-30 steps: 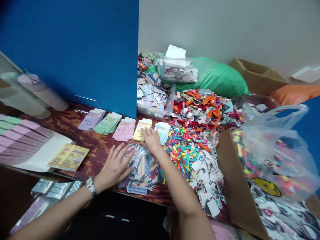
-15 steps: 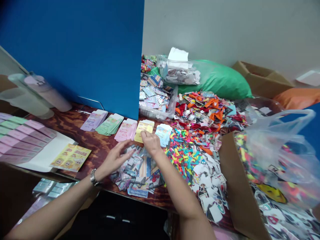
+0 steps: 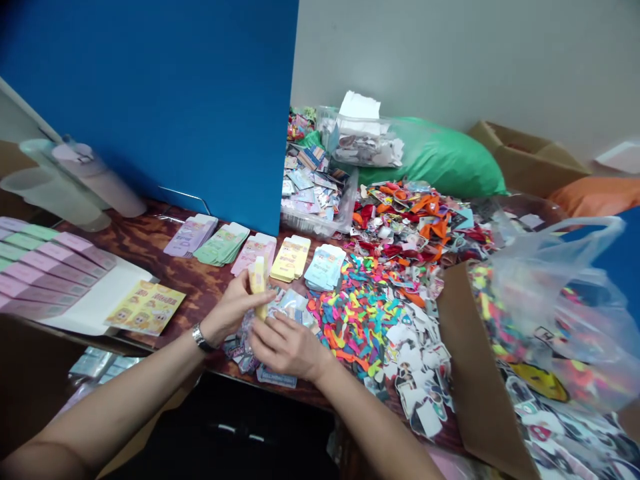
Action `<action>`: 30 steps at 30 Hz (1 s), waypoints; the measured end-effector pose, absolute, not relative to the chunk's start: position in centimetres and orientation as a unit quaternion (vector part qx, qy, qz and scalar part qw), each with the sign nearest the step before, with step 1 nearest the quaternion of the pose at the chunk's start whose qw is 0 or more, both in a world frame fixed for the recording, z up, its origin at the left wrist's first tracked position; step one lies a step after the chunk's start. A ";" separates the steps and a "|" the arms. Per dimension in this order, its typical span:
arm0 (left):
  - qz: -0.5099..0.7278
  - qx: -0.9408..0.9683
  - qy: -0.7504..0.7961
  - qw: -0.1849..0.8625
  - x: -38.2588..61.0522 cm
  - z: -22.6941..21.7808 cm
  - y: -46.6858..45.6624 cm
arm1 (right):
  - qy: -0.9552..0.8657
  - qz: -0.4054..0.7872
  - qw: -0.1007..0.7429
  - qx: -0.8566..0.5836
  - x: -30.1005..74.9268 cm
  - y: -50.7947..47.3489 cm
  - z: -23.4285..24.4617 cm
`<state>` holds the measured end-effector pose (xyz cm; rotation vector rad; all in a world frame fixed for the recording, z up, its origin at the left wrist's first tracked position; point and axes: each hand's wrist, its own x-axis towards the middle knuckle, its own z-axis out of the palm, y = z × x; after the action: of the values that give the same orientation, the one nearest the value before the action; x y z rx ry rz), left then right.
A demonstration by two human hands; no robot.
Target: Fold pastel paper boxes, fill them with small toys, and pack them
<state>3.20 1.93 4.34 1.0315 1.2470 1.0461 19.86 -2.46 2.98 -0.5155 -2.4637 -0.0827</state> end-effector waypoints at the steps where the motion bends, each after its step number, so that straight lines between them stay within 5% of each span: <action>1: 0.435 0.479 0.561 0.517 3.2 4.2 1.7 | -0.912 -0.029 0.336 -0.233 19.9 -2.6 3.2; 5: 0.381 0.624 0.600 0.327 3.3 3.8 0.1 | -0.799 -0.020 0.417 -0.433 19.6 -2.6 4.0; 12: 0.356 0.780 0.485 0.171 3.4 3.0 -1.4 | -0.764 0.131 0.422 -0.471 19.2 -3.3 5.1; 18: 0.306 0.834 0.449 0.096 3.2 2.7 -1.8 | -0.545 0.349 0.541 -0.537 18.6 -3.0 4.7; 23: 0.300 0.832 0.455 0.101 3.2 2.4 -1.9 | -0.467 0.503 0.533 -0.494 18.6 -2.0 4.9; 30: 0.267 0.825 0.490 0.095 3.5 2.2 -2.1 | -0.591 0.361 0.437 -0.574 18.8 -2.6 6.0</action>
<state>3.50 -2.14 2.21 2.4453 1.4520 0.7902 18.84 -2.56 6.04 -1.4285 -1.4698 0.8990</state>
